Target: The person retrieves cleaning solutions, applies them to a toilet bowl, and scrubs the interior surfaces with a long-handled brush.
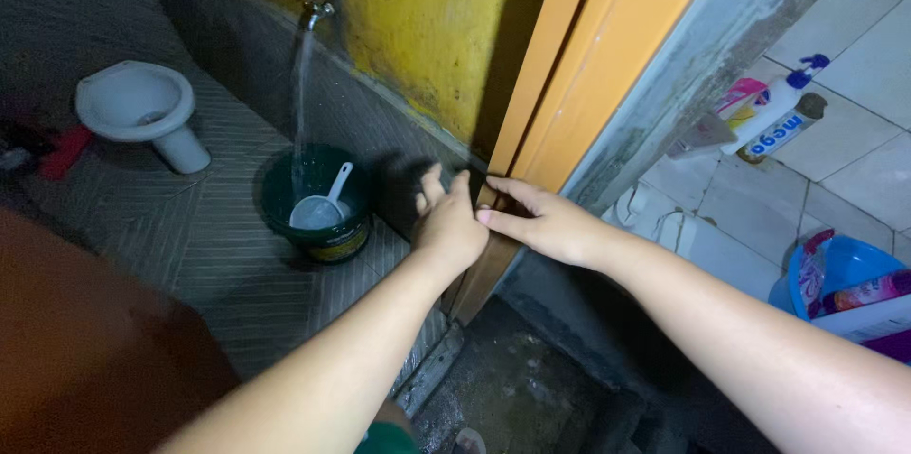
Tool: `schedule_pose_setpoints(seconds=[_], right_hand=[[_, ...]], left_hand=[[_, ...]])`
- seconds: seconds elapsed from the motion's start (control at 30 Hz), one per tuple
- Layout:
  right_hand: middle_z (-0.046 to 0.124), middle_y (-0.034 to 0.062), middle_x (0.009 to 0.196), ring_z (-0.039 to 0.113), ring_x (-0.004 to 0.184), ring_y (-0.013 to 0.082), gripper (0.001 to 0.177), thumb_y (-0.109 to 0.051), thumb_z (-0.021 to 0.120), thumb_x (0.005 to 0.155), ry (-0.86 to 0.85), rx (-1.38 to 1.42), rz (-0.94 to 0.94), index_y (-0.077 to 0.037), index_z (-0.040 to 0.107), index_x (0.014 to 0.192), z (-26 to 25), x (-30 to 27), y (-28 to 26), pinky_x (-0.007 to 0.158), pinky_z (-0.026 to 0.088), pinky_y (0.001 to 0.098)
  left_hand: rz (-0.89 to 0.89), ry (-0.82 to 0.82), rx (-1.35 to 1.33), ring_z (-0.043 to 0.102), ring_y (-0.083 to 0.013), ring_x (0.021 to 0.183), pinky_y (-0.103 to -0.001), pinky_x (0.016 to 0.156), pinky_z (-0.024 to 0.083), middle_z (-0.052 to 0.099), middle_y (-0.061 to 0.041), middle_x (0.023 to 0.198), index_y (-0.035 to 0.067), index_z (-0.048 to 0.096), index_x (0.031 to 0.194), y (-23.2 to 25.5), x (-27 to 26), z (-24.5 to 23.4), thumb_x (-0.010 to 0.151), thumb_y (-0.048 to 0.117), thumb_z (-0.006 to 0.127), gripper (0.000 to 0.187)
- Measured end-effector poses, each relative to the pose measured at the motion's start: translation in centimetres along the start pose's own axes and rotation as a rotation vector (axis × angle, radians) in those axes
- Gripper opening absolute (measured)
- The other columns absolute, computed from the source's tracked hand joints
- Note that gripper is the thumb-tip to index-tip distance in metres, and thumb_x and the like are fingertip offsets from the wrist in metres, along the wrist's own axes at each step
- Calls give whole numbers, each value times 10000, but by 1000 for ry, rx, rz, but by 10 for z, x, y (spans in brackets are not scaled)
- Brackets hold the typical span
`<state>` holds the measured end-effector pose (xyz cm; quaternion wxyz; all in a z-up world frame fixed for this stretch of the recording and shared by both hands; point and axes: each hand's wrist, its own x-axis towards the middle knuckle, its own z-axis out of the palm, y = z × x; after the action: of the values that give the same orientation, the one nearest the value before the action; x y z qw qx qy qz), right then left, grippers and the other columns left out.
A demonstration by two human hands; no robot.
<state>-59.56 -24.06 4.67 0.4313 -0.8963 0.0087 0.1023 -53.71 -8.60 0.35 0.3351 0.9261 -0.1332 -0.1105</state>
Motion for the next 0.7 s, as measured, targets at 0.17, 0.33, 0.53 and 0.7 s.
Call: schedule_pose_setpoints(seconds=[0.17,0.33,0.53,0.7], right_hand=[[438,227,1548,416,1444,342,889,-567,681,858,92,-132,-149,-49,415,1530,8,4,-10,1182,327,395],[403,233,1565,384,1460,351,895,-551,711,844,143,-118,-150,-49,414,1523,27,17,-13,1182,310,405],[464,208,1548,427,1452,328,816,-497,725,857,189,-71,-200,-45,469,1487,42,24,-8,1191,329,389],[515,174,1512,463,1429,297,770,-466,716,863,150,-13,-126,-64,485,1478,32,21,-5,1173,344,378]], left_hand=[[-17,81,15,306,-447,1421,-495,1126,381,127,-176,1637,117,411,1506,-7,-17,-12,891,196,663,670],[-38,127,54,329,-431,1421,-491,1123,390,152,-171,1629,124,426,1491,-16,-34,-36,894,234,669,654],[-67,141,141,351,-439,1388,-487,1135,369,201,-173,1614,147,485,1457,-55,-12,-46,895,289,683,613],[-20,141,298,452,-410,1360,-480,1160,367,482,-208,1461,143,622,1363,-104,53,-48,886,353,686,526]])
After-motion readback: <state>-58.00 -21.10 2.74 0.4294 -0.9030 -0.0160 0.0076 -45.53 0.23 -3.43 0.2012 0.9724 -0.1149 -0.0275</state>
